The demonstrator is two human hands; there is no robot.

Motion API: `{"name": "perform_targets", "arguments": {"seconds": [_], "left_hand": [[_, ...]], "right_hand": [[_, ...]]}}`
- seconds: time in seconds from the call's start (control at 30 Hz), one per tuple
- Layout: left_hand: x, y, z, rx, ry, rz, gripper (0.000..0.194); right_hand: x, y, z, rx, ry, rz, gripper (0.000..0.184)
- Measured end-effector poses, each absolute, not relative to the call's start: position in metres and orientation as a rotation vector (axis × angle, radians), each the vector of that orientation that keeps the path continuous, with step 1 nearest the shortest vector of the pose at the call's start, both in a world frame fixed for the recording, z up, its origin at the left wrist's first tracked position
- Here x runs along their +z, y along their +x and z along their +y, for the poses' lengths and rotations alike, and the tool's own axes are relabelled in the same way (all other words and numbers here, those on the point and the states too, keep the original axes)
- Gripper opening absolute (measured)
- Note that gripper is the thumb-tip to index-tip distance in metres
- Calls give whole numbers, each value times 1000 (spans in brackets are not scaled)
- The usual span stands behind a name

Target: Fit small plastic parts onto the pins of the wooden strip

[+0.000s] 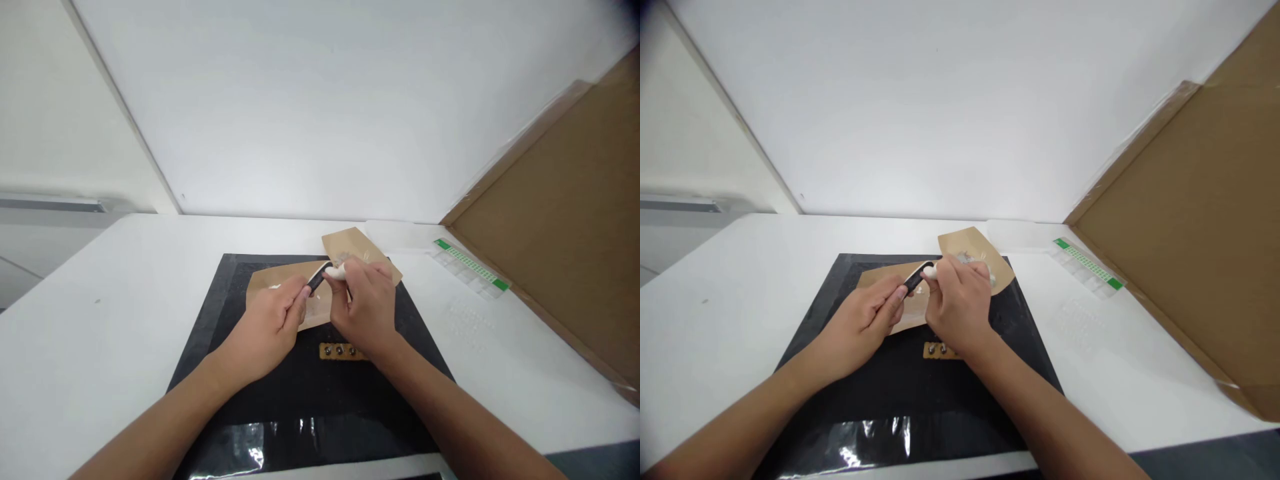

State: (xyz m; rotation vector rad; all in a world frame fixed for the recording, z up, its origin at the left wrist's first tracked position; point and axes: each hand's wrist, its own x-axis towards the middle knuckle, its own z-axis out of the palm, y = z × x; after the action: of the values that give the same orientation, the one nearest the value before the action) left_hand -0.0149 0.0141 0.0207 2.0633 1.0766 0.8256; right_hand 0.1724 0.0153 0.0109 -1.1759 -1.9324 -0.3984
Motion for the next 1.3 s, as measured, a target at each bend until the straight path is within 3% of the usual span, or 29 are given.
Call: {"name": "perform_targets", "arguments": {"seconds": [1.3], "left_hand": [[30,-15,8,845,2157,1196,33]], "right_hand": [[21,173,12,-185,-1162,-1909,29]]}}
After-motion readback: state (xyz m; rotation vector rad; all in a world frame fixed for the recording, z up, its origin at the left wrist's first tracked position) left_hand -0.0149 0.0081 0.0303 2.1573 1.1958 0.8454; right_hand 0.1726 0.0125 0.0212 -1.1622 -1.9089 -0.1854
